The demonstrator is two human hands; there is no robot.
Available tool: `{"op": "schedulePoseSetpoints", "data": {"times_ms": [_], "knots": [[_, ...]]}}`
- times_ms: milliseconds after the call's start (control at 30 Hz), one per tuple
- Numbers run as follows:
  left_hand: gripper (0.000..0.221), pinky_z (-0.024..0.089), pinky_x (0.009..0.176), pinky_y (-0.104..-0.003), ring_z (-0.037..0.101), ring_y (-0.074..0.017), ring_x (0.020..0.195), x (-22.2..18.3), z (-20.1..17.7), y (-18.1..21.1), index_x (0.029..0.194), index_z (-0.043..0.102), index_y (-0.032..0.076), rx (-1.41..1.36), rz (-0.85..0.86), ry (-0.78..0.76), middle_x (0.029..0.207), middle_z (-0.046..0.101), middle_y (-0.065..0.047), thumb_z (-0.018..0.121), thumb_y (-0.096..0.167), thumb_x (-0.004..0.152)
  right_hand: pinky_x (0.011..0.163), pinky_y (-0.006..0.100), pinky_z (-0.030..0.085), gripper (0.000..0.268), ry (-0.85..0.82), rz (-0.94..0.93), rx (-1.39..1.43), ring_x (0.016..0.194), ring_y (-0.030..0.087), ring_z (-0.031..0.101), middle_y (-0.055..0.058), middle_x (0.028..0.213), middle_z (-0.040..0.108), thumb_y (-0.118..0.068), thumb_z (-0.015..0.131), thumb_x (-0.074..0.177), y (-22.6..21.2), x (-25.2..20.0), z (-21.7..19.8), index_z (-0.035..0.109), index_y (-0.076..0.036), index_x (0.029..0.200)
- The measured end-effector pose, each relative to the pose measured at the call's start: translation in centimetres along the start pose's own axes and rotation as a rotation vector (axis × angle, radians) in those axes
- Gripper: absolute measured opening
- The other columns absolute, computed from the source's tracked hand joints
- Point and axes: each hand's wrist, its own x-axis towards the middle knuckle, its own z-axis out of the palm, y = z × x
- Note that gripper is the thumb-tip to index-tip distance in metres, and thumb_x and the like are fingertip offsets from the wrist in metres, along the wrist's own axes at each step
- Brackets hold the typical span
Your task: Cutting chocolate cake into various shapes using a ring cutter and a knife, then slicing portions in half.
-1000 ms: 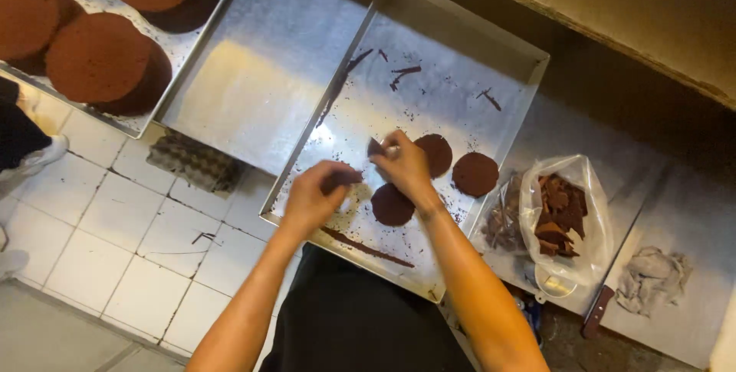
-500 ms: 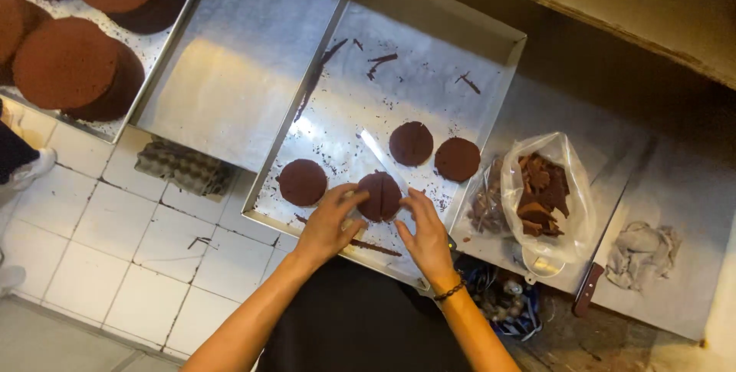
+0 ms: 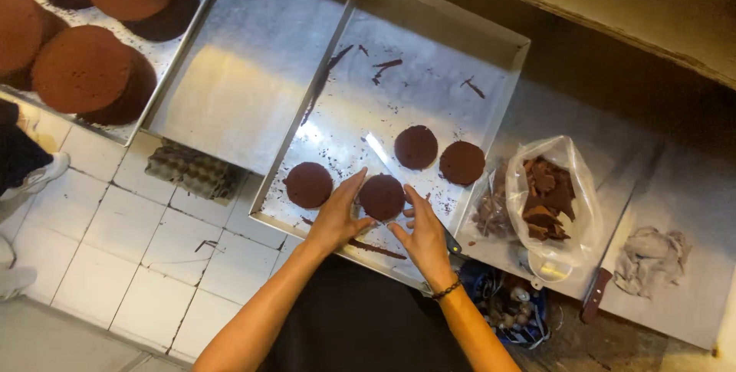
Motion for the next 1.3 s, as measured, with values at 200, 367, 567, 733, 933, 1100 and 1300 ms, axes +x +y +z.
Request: {"op": "schedulePoseSetpoints", "data": {"times_ms": [200,367,567,733,933,1100,1300], "knots": [[0.102,0.043,0.109,-0.053,0.056,-0.0425,0.13,-0.1,1.2,-1.7,0.159,0.038,0.012,0.074,0.095,0.048,0.139,0.059,-0.023,0.087,0.012,0.07,0.072,0.043,0.064,0.084,0.008,0.028,0.018,0.088,0.036,0.075,0.021,0.123,0.063,-0.008,0.085,0.073,-0.4,0.6,1.8,0.049,-0.011,0.149],[0.09,0.042,0.111,-0.052,0.054,-0.0439,0.132,-2.6,-0.6,-1.9,0.156,0.041,0.004,0.077,0.014,0.119,0.143,0.056,-0.026,0.082,0.007,0.075,0.078,0.046,0.063,0.082,-0.082,-0.032,0.061,0.093,0.038,0.074,0.021,0.128,0.061,-0.005,0.083,0.076,-2.4,1.2,3.5,0.048,-0.01,0.15],[0.087,0.04,0.113,-0.049,0.052,-0.0417,0.134,-3.3,0.1,-1.9,0.156,0.038,0.0,0.128,-0.011,0.143,0.15,0.05,-0.026,0.078,0.005,0.079,0.074,0.046,0.062,0.086,-0.133,0.003,0.004,0.088,0.037,0.074,0.019,0.129,0.061,-0.008,0.083,0.075,-3.4,1.1,3.3,0.045,-0.014,0.152],[0.087,0.04,0.113,-0.048,0.052,-0.0407,0.134,-3.6,-0.2,-1.3,0.156,0.038,-0.001,0.147,-0.026,0.133,0.15,0.051,-0.025,0.076,0.004,0.079,0.071,0.045,0.062,0.083,-0.127,-0.038,-0.004,0.085,0.036,0.074,0.019,0.129,0.062,-0.01,0.081,0.077,-3.6,0.5,3.3,0.045,-0.013,0.152],[0.095,0.039,0.114,-0.049,0.05,-0.0407,0.135,-3.2,0.2,-1.2,0.161,0.03,0.004,0.168,-0.017,0.115,0.151,0.049,-0.023,0.076,0.002,0.078,0.08,0.045,0.063,0.085,-0.116,-0.039,0.08,0.098,0.042,0.071,0.026,0.133,0.06,-0.003,0.08,0.077,-4.0,0.3,2.8,0.043,-0.009,0.153],[0.088,0.039,0.114,-0.053,0.047,-0.0464,0.136,-1.1,0.1,-0.1,0.162,0.025,0.004,0.248,-0.01,0.087,0.15,0.045,-0.029,0.067,0.0,0.085,0.078,0.042,0.062,0.076,0.024,-0.141,-0.012,0.095,0.035,0.072,0.019,0.127,0.062,-0.003,0.076,0.08,-3.2,2.2,4.3,0.048,-0.008,0.15],[0.092,0.05,0.105,-0.054,0.049,-0.0499,0.134,5.9,-4.0,0.8,0.162,0.022,0.003,0.321,-0.098,0.023,0.149,0.042,-0.034,0.065,-0.005,0.081,0.074,0.041,0.061,0.084,0.102,-0.237,-0.009,0.083,0.031,0.072,0.017,0.122,0.063,-0.005,0.079,0.073,-3.7,9.3,6.1,0.048,-0.013,0.15]]}}
